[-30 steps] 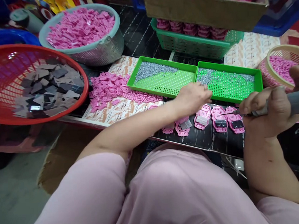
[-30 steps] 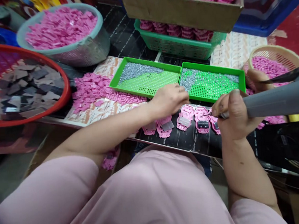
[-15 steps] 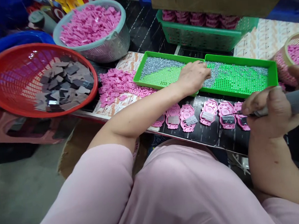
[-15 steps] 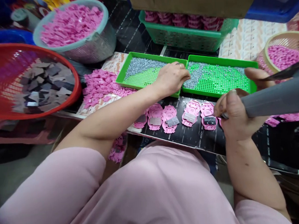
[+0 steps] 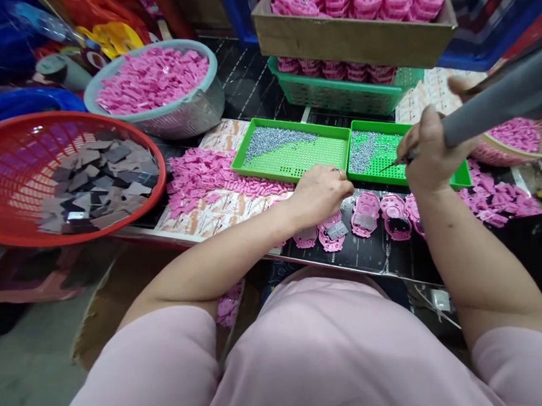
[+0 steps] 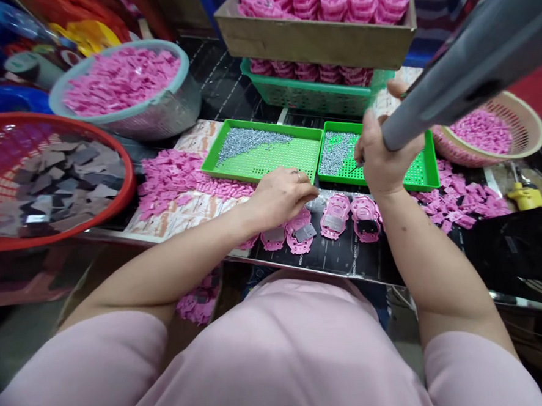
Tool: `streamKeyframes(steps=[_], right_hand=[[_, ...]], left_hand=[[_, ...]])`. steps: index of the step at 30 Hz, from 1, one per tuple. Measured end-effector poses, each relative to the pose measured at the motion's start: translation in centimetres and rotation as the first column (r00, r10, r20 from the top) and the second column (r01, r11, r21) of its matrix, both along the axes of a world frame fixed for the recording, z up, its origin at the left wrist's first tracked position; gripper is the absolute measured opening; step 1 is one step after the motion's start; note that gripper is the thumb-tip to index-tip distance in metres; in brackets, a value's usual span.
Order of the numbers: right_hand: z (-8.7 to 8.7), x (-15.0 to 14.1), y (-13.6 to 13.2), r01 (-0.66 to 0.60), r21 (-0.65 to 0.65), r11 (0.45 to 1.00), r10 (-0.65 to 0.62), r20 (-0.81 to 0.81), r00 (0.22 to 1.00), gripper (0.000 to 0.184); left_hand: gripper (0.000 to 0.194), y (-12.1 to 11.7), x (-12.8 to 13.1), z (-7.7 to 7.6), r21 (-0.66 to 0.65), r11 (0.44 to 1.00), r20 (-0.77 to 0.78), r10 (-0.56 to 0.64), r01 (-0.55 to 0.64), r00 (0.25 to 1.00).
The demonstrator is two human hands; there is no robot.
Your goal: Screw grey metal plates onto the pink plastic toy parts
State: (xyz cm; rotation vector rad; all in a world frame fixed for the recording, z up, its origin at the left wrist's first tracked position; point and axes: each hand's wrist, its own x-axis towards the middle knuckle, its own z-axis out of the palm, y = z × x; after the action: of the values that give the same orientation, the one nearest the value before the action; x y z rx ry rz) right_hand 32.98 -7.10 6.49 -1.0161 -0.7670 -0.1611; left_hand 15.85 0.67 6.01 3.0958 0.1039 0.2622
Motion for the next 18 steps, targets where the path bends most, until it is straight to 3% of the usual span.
streamKeyframes(steps=[4, 9, 12, 16, 18], right_hand=[[-1.8, 0.1, 1.3, -0.060, -0.049, 0.997, 0.065, 0.106, 0.992, 0.028], [-2.2, 0.5, 1.9, -0.034, -0.047, 0.998, 0.040, 0.130, 0.991, 0.030], [-0.9, 0.0, 1.4, -0.026, -0.047, 0.999, 0.029, 0.082, 0.996, 0.030], [1.9, -2.9, -0.5, -0.124, 0.107, 0.987, 0.119, 0.049, 0.992, 0.010], [3.1, -4.8, -1.6, -0.216, 0.046, 0.975, 0.216, -0.004, 0.976, 0.032]], left_hand=[[0.014, 0.3, -2.3, -0.6, -0.017, 1.000, 0.048, 0.002, -0.001, 0.999], [0.013, 0.6, -3.8, -1.5, -0.096, 0.995, 0.107, 0.007, 0.004, 0.994], [0.015, 0.4, -3.6, -2.1, -0.126, 0.992, 0.138, 0.028, -0.010, 0.990], [0.020, -0.7, -3.0, -2.7, -0.133, 0.991, 0.243, 0.062, -0.031, 0.968], [0.025, -1.3, -2.7, -2.8, -0.137, 0.990, 0.284, 0.068, -0.030, 0.957]])
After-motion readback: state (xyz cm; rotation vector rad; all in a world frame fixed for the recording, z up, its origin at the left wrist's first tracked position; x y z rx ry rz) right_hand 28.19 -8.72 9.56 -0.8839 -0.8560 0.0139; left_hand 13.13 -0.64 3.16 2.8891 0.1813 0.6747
